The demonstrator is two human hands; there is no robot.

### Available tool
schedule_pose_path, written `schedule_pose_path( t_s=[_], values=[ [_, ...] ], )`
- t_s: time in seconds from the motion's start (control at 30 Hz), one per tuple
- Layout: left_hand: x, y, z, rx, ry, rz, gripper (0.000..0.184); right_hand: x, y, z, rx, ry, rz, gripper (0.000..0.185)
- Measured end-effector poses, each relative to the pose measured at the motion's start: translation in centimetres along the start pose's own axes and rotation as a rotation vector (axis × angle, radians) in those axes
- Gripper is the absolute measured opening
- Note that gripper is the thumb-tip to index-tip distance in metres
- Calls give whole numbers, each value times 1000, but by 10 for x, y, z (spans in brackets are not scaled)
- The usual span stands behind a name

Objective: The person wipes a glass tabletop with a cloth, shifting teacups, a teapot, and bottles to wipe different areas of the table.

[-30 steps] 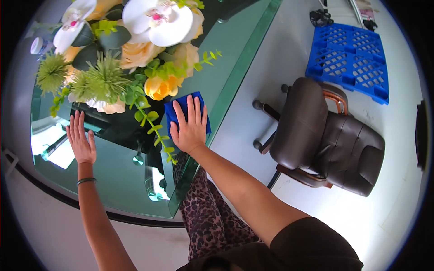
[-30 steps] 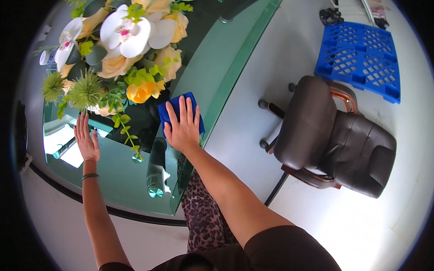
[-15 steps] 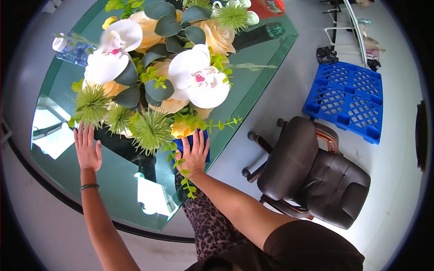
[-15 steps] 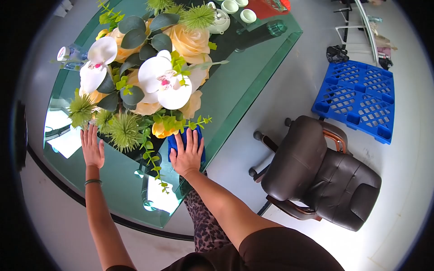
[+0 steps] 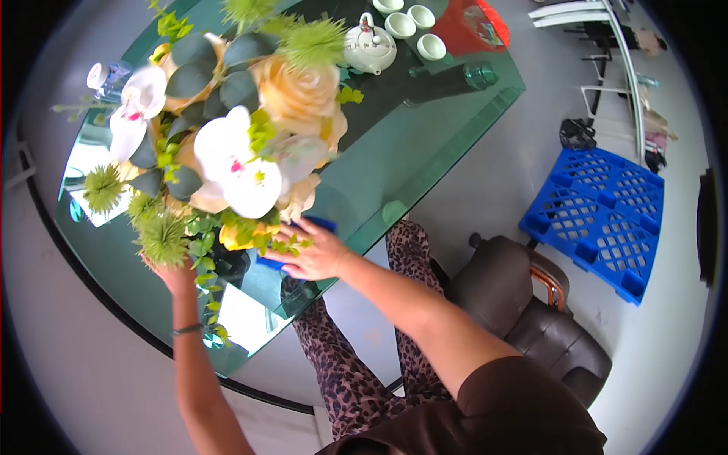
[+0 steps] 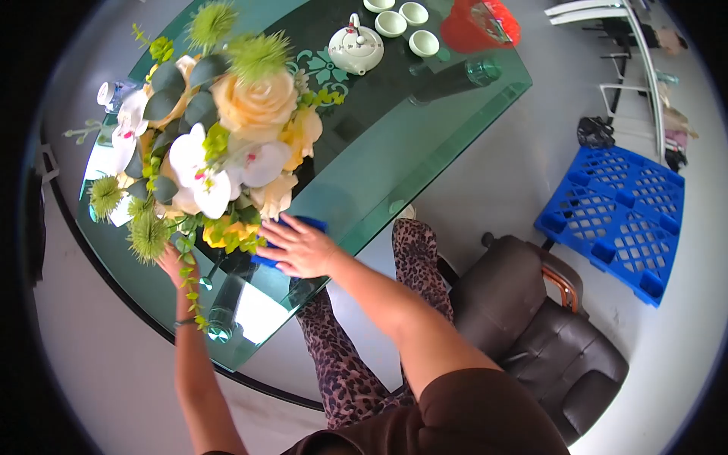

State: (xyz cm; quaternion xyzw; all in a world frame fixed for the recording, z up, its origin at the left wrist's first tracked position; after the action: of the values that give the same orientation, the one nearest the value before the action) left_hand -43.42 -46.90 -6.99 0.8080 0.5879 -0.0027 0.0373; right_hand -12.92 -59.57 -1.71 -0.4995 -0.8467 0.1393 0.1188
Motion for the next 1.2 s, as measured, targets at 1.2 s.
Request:
schedule_pose_path(
  t_s=[1.2],
  values=[
    [-48, 221, -12, -156, 116, -702, 72, -534, 131, 45, 243, -1742, 215, 81]
  ],
)
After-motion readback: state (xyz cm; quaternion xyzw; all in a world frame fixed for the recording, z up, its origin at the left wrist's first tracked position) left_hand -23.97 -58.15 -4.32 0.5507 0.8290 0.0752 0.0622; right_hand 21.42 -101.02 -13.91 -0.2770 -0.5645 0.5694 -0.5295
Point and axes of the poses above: each hand's wrist, its own x-axis towards the middle knuckle, its own z-axis out of the palm, y = z × x, the point moved 6 cm from there along x, towards the middle knuckle, and after that the axes turned 11 degrees about -x, right-handed, at the moved point
